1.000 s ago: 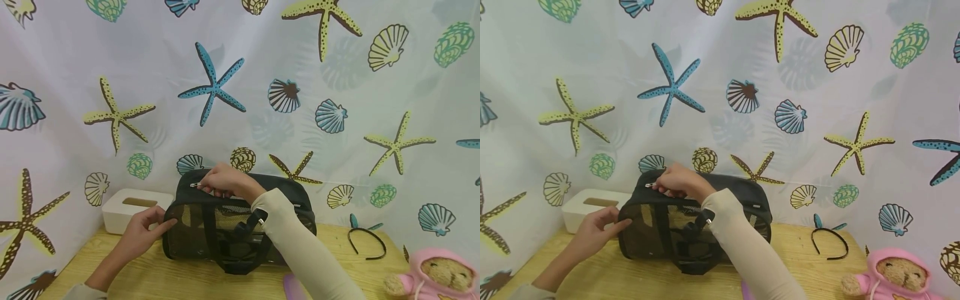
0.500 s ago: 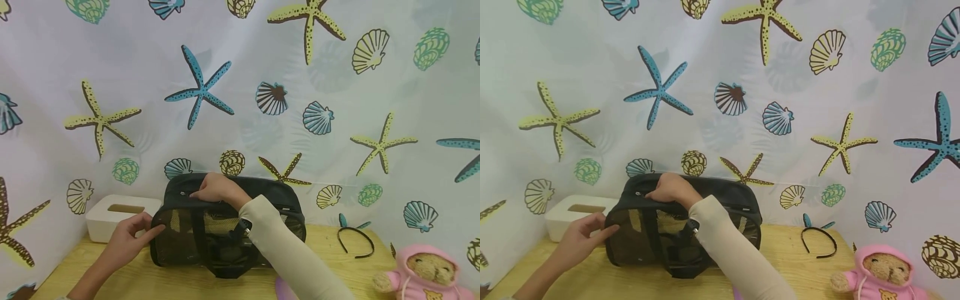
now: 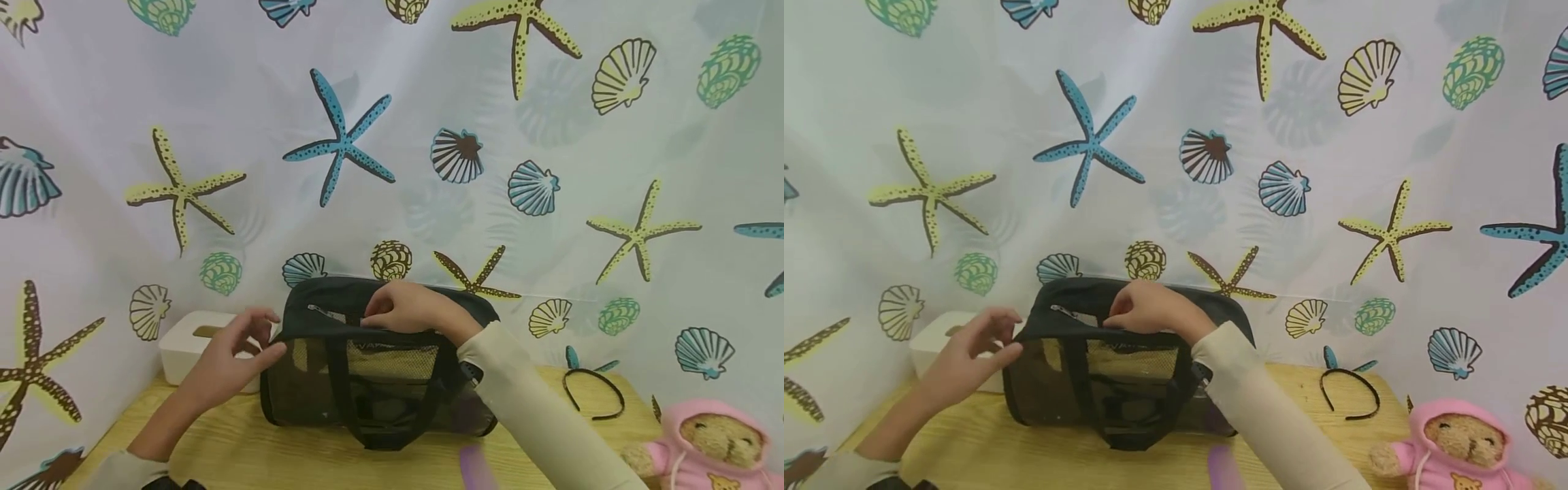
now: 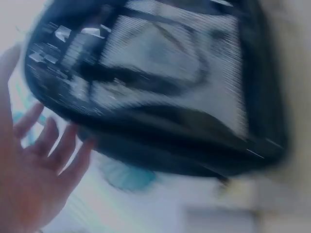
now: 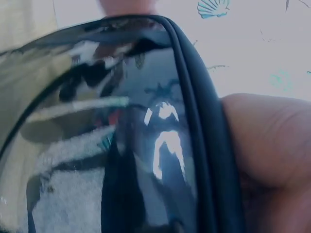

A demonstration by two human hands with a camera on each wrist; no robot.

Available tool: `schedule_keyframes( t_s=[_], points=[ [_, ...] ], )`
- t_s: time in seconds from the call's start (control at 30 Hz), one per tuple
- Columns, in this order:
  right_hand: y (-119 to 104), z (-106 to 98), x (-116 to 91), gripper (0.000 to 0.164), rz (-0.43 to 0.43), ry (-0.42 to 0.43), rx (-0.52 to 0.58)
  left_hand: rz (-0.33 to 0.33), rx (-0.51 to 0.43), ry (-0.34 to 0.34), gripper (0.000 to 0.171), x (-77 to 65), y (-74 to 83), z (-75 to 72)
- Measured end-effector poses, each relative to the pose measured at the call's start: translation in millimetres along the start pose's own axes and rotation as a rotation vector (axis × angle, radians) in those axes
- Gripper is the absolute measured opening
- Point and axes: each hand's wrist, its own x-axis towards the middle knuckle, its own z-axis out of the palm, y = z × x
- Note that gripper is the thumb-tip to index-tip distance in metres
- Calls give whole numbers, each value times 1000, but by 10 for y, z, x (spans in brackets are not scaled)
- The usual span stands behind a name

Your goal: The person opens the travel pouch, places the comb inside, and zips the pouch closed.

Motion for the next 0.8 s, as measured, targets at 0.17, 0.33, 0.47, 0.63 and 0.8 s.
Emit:
schedule_keyframes(
  t_s=[0.17,0.33,0.47,0.63,0.8],
  points=[
    [137,-87,-106,35,-68,-28,-15,179,144,7,15,469,510,1],
    [192,-113,-95,42,-105,-75,15,216,298,-308,24,879,806,195],
    [236,-111,-99,47,-87,-123,30,53,337,-532,44,978,810,300],
    [372,-146,-185,55,-60,-171,26,-49,318,-587,57,973,723,306],
    [624,-186,-376,59,-75,-142,52,-32,323,-587,64,1001,714,309]
  ],
)
